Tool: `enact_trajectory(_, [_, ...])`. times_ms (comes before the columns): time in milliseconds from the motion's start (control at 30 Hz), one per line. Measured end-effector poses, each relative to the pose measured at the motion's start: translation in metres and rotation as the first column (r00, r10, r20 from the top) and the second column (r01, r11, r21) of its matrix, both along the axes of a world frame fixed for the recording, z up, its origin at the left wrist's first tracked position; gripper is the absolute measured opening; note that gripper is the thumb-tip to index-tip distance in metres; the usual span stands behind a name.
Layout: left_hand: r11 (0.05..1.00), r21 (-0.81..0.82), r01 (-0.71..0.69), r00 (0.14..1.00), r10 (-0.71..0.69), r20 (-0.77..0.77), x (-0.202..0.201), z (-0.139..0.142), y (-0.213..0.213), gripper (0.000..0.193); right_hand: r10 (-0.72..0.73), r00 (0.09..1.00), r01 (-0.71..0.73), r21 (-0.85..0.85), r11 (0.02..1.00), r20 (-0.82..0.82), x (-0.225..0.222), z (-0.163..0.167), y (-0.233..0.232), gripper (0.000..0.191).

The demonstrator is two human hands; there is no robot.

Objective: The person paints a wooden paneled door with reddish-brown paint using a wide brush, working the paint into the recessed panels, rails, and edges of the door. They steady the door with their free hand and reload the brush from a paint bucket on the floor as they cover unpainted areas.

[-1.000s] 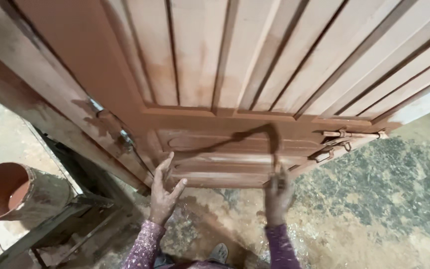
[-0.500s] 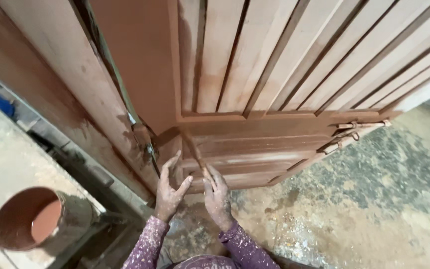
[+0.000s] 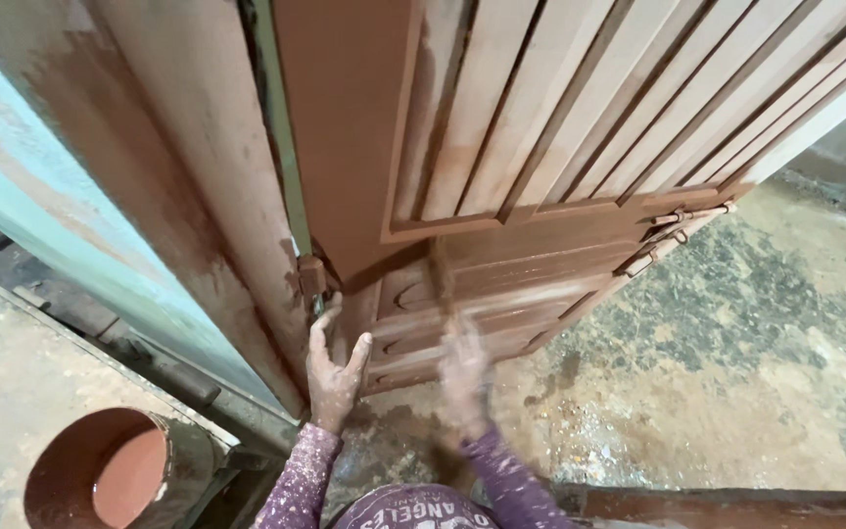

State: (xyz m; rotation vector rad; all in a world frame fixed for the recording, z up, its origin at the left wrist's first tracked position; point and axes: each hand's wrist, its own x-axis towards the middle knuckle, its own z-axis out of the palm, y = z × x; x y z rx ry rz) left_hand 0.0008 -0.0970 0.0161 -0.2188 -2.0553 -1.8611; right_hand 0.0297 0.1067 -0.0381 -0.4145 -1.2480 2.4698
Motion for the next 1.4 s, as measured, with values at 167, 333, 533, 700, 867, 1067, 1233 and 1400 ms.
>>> enact_trajectory(167, [0.995, 0.043, -0.094, 0.993, 0.097, -0.073, 0.004, -0.005, -0.006, 0.049, 0.269, 0.963, -0.206, 0.651, 0.730, 0.003, -0.003, -0.011, -0.055, 0.048])
enact_trajectory(333, [0.996, -0.004, -0.086, 0.994, 0.086, -0.062, 0.017, -0.004, -0.009, 0.050, 0.016, 0.967, 0.110, 0.472, 0.875, -0.255, 0.001, 0.017, 0.007, 0.063])
enact_trajectory(533, [1.000, -0.010, -0.029, 0.999, 0.029, -0.017, 0.034, -0.001, -0.003, 0.052, -0.169, 0.985, 0.165, 0.391, 0.905, -0.025, 0.003, 0.007, 0.012, 0.049])
enact_trajectory(700, [0.998, -0.019, -0.064, 0.991, 0.061, -0.120, 0.033, 0.000, 0.005, 0.050, 0.223, 0.973, -0.200, 0.680, 0.706, 0.055, 0.001, -0.037, -0.052, 0.049])
enact_trajectory(867, [0.997, -0.031, -0.070, 0.991, 0.066, -0.113, 0.038, -0.001, 0.004, 0.049, 0.069, 0.967, 0.018, 0.340, 0.940, -0.244, -0.001, -0.033, -0.001, 0.048])
enact_trajectory(1067, [0.998, -0.016, -0.055, 0.994, 0.054, -0.097, 0.042, -0.001, -0.004, 0.049, -0.199, 0.976, 0.208, 0.612, 0.763, -0.085, -0.001, -0.019, 0.051, 0.060])
enact_trajectory(1233, [0.997, -0.009, -0.083, 0.994, 0.082, -0.078, 0.039, -0.003, -0.004, 0.049, 0.110, 0.993, -0.066, 0.614, 0.786, -0.034, -0.002, -0.043, -0.025, 0.058])
enact_trajectory(1400, [0.996, -0.008, -0.091, 0.993, 0.090, -0.072, 0.038, -0.005, -0.007, 0.048, 0.134, 0.991, -0.109, 0.582, 0.806, 0.000, -0.003, -0.035, -0.035, 0.047])
